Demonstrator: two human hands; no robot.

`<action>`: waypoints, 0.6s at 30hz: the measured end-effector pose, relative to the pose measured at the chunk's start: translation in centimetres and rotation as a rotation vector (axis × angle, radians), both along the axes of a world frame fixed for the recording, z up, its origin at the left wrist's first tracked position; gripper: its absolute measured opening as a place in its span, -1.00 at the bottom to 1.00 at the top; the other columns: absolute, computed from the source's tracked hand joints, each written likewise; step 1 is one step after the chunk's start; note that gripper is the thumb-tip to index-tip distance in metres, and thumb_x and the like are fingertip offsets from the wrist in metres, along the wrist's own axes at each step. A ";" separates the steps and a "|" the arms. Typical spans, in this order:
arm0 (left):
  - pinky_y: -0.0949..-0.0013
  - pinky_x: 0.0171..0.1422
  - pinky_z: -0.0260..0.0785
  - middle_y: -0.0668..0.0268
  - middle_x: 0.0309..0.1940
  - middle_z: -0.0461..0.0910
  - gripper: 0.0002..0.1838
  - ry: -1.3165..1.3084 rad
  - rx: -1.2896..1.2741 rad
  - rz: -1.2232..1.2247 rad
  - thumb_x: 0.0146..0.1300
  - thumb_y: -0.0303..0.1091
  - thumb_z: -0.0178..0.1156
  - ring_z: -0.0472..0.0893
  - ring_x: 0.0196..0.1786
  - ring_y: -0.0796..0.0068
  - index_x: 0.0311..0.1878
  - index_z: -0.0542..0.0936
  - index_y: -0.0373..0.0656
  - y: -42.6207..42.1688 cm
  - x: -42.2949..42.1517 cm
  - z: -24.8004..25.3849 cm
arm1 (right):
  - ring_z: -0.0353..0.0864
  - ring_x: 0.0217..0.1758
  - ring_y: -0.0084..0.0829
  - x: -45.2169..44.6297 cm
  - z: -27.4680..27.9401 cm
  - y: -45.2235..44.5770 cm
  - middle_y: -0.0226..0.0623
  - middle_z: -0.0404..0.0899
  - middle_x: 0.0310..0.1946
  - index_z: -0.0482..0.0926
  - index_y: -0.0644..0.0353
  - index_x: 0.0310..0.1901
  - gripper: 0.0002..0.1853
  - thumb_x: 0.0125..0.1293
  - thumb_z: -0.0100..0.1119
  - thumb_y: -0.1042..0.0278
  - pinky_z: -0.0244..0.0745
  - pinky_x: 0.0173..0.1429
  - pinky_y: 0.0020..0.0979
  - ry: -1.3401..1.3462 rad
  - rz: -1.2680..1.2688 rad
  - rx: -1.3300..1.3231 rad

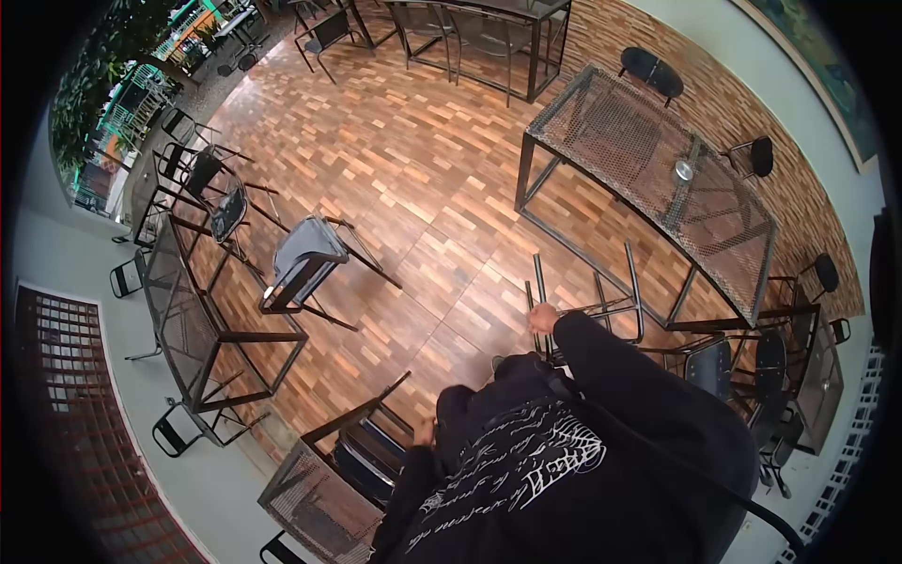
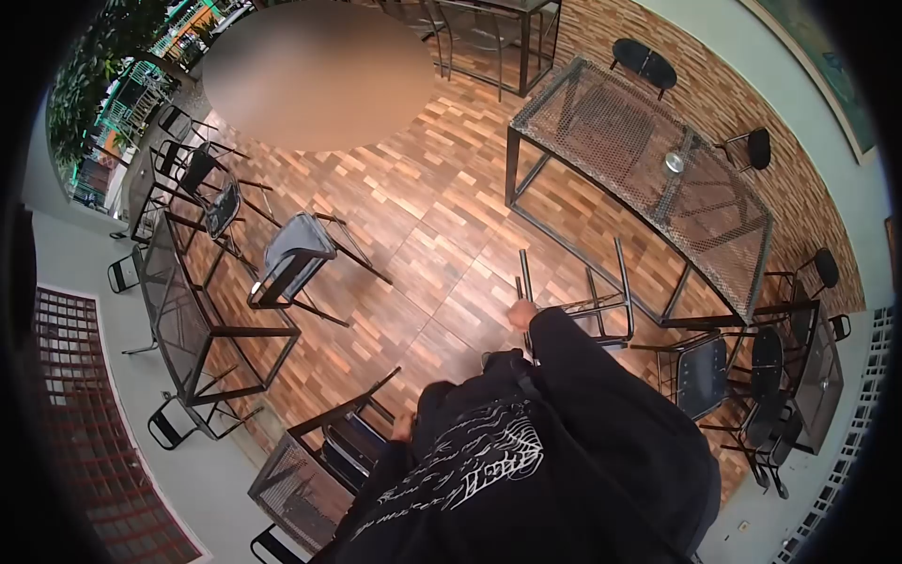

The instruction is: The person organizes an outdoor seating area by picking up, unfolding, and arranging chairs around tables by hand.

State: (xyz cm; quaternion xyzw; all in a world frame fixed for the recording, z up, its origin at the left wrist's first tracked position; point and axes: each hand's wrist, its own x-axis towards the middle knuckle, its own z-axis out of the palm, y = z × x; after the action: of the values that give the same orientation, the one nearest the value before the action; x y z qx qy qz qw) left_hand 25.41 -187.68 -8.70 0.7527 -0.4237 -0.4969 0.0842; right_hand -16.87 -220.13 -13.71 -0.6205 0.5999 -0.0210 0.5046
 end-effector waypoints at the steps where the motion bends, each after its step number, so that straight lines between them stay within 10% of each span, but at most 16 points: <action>1: 0.18 0.05 0.44 -0.02 -0.14 0.63 -0.55 0.178 -0.055 0.410 0.29 -0.04 0.09 0.62 -0.03 0.11 -0.04 0.59 -0.29 -3.4 0.1 -0.9 | 0.56 -0.66 -0.48 2.0 7.8 -1.9 -0.29 0.60 -0.64 0.61 0.23 -0.51 -0.70 0.27 0.16 0.20 0.48 -0.55 -0.43 -0.020 -0.336 0.149; 9: 0.29 0.10 0.42 0.05 -0.15 0.66 -0.54 0.177 0.036 0.215 0.23 -0.09 0.20 0.62 -0.03 0.21 -0.04 0.60 -0.35 -25.3 4.6 1.6 | 0.61 -0.47 -0.52 10.7 14.4 -21.0 -0.34 0.62 -0.45 0.56 0.19 -0.26 -0.80 0.35 0.08 0.23 0.49 -0.47 -0.45 -0.295 -0.512 0.165; 16: 0.36 0.14 0.44 0.16 -0.15 0.68 -0.69 0.691 -0.021 0.356 0.34 -0.28 0.12 0.64 -0.05 0.34 -0.02 0.65 -0.31 -38.3 16.7 -3.9 | 0.71 -0.34 -0.05 12.0 8.6 -31.1 0.08 0.67 -0.41 0.69 0.24 -0.50 -0.62 0.17 0.11 0.07 0.57 -0.17 -0.15 0.111 -0.167 0.044; 18: 0.35 0.11 0.45 0.21 -0.17 0.68 -0.69 0.573 0.009 0.338 0.34 -0.26 0.12 0.64 -0.07 0.35 -0.02 0.65 -0.28 -45.1 18.0 -1.4 | 0.68 -0.40 -0.19 11.7 7.4 -33.2 -0.10 0.68 -0.45 0.70 0.26 -0.44 -0.63 0.20 0.12 0.09 0.59 -0.23 -0.24 0.212 0.148 -0.010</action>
State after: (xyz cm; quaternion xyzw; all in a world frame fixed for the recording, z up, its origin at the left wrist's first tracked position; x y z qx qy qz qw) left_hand 43.44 -232.76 -10.07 0.6421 -0.2497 -0.6695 0.2777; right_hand -5.21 -253.37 -6.27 -0.6644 0.6022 0.0789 0.4355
